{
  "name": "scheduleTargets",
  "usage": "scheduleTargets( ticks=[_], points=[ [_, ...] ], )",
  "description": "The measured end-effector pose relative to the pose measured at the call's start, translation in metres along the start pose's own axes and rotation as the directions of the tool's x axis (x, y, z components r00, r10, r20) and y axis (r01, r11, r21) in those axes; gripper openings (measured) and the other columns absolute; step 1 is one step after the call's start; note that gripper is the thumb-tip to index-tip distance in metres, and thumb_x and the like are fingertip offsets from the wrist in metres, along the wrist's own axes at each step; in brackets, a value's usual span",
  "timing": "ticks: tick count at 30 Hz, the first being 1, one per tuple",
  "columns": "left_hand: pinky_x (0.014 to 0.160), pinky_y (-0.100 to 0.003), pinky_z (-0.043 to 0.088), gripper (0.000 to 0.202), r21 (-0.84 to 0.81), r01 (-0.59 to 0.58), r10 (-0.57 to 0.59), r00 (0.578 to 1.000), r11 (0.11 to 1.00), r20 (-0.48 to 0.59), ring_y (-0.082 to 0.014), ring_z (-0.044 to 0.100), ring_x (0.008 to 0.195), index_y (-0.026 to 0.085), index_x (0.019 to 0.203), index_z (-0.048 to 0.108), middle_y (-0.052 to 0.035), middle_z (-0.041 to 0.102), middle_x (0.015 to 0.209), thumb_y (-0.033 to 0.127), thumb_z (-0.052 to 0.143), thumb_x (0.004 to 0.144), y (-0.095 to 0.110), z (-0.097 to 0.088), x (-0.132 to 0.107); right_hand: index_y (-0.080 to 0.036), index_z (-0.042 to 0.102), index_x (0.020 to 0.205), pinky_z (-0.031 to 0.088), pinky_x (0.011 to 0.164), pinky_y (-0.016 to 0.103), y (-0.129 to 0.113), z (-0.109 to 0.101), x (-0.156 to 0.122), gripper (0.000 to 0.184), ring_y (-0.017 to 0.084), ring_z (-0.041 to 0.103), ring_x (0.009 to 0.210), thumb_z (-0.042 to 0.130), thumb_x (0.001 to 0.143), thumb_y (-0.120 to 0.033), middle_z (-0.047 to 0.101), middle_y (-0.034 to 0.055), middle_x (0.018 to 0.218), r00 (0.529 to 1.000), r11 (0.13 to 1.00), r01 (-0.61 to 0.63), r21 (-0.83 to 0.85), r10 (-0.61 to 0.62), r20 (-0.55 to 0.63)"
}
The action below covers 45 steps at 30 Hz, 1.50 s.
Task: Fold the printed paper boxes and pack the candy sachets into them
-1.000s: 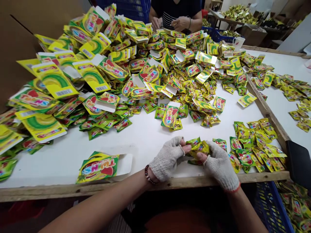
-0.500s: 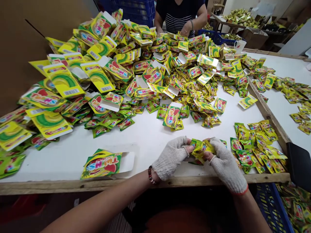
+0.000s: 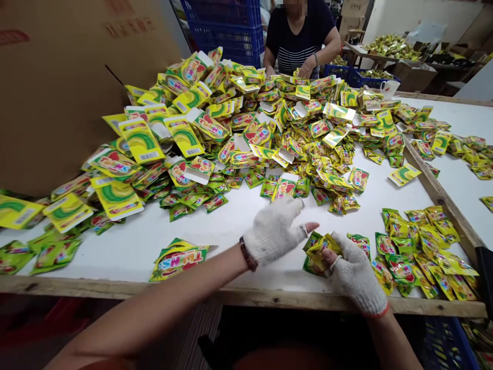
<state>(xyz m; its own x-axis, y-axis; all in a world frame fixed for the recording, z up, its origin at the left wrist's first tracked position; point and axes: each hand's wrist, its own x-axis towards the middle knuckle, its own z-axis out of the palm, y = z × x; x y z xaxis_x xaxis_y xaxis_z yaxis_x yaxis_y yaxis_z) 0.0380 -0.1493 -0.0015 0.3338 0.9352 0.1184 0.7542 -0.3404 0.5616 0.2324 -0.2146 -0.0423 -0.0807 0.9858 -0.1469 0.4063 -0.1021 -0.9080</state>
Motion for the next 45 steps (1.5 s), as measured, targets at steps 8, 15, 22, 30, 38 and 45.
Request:
scheduleTargets(
  ticks=[8,15,22,30,38,45],
  points=[
    [0.077,-0.038,0.049,0.041,0.403,0.087,-0.122,0.991,0.911,0.063,-0.0280,0.061,0.091,0.019,0.109,0.050,-0.0106,0.062,0.103,0.038,0.061,0.074,-0.029,-0.009,0.030,-0.016,0.065,0.117,0.052,0.096,0.052,0.014,0.001,-0.005,0.063,0.036,0.065,0.107,0.065,0.075,-0.063,0.071,0.0160,0.114,0.953,0.999,-0.017,-0.031,0.007,-0.302],
    [0.088,-0.039,0.050,0.042,0.149,-0.155,0.136,0.982,0.977,0.134,-0.0262,0.058,0.097,0.015,0.107,0.052,-0.0106,0.059,0.105,0.024,0.058,0.067,-0.015,0.022,-0.020,-0.016,0.063,0.120,0.048,0.100,0.052,0.010,-0.011,-0.001,0.065,0.035,0.062,0.114,0.065,0.076,-0.064,0.068,0.0156,0.121,0.895,0.999,-0.034,-0.029,0.018,-0.446],
    [0.085,-0.042,0.051,0.040,0.150,-0.223,0.199,0.968,0.963,0.155,-0.0270,0.058,0.095,0.015,0.110,0.055,-0.0110,0.061,0.104,0.026,0.062,0.072,-0.019,0.036,-0.025,-0.017,0.065,0.111,0.048,0.047,0.025,-0.001,-0.023,0.000,0.039,0.013,0.060,0.052,0.056,0.088,-0.047,0.070,0.0043,0.087,0.991,0.991,-0.127,-0.047,0.129,0.040],
    [0.086,-0.045,0.051,0.045,0.178,-0.365,0.317,0.915,0.914,0.251,-0.0293,0.058,0.097,0.012,0.112,0.056,-0.0136,0.062,0.106,0.026,0.069,0.071,-0.016,0.039,-0.026,-0.019,0.062,0.070,0.038,0.061,0.024,-0.023,-0.026,0.017,0.017,0.013,0.053,0.065,0.053,0.083,-0.024,0.060,-0.0028,0.065,0.981,0.918,0.079,-0.389,-0.002,0.194],
    [0.090,-0.044,0.051,0.055,0.212,-0.362,0.327,0.927,0.907,0.184,-0.0296,0.058,0.102,0.010,0.121,0.054,-0.0151,0.063,0.111,0.030,0.072,0.073,-0.016,0.035,-0.026,-0.019,0.062,0.089,0.040,0.053,0.025,-0.010,-0.018,0.005,0.020,0.014,0.055,0.057,0.059,0.083,-0.038,0.063,-0.0021,0.064,0.995,0.985,-0.085,-0.150,0.076,-0.065],
    [0.090,-0.047,0.051,0.062,0.198,-0.387,0.344,0.913,0.901,0.220,-0.0311,0.059,0.103,0.010,0.128,0.051,-0.0168,0.063,0.115,0.030,0.072,0.073,-0.012,0.036,-0.030,-0.019,0.067,0.083,0.041,0.046,0.023,-0.020,-0.011,-0.002,0.018,0.012,0.054,0.046,0.056,0.084,-0.033,0.062,-0.0020,0.053,0.994,0.994,-0.104,-0.026,0.105,0.008]
  ],
)
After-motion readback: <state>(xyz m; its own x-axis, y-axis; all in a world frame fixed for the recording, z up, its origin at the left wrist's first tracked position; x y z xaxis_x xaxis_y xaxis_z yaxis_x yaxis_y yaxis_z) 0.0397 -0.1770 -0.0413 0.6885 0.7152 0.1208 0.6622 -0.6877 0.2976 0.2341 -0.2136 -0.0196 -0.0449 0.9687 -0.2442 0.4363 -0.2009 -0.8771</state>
